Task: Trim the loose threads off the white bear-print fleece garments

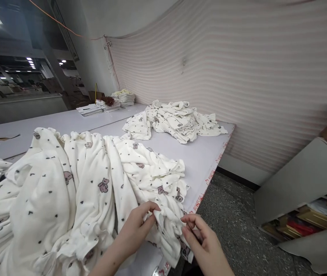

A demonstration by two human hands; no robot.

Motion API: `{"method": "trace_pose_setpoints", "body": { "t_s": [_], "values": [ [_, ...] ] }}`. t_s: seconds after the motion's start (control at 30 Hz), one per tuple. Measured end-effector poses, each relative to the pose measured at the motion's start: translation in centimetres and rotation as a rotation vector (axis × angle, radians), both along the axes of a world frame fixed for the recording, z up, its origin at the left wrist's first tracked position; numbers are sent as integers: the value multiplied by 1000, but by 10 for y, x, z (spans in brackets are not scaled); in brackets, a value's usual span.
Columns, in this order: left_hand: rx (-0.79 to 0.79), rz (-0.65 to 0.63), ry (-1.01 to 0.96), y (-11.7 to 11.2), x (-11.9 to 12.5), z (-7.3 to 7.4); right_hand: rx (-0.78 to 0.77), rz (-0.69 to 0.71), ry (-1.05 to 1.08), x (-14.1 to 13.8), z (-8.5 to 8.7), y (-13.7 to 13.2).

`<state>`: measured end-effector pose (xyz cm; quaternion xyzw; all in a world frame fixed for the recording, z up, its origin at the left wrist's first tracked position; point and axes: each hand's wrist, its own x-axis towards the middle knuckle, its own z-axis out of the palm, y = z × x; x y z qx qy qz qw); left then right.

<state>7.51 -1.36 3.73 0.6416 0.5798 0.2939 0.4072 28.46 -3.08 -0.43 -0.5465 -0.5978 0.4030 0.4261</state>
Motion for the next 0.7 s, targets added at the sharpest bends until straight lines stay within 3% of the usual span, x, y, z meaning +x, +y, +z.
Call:
{"method": "trace_pose_setpoints", "body": {
  "t_s": [0.1, 0.23, 0.33, 0.5, 0.6, 0.7],
  "values": [
    [-17, 26, -24, -4, -5, 3, -1, 92, -112, -5, -2, 4],
    [-6, -18, -42, -15, -16, 14, 122, 133, -211, -12, 10, 13],
    [-19, -146, 33, -23, -26, 27, 214, 211, -137, -22, 26, 16],
    [80, -122, 80, -22, -23, 44, 301, 413, 70, -47, 46, 17],
    [177, -98, 103, -17, -18, 40, 271, 280, 176, -56, 37, 9],
    [259, 59, 70, -17, -18, 29, 212, 158, 158, -59, 15, -5]
  ]
}}
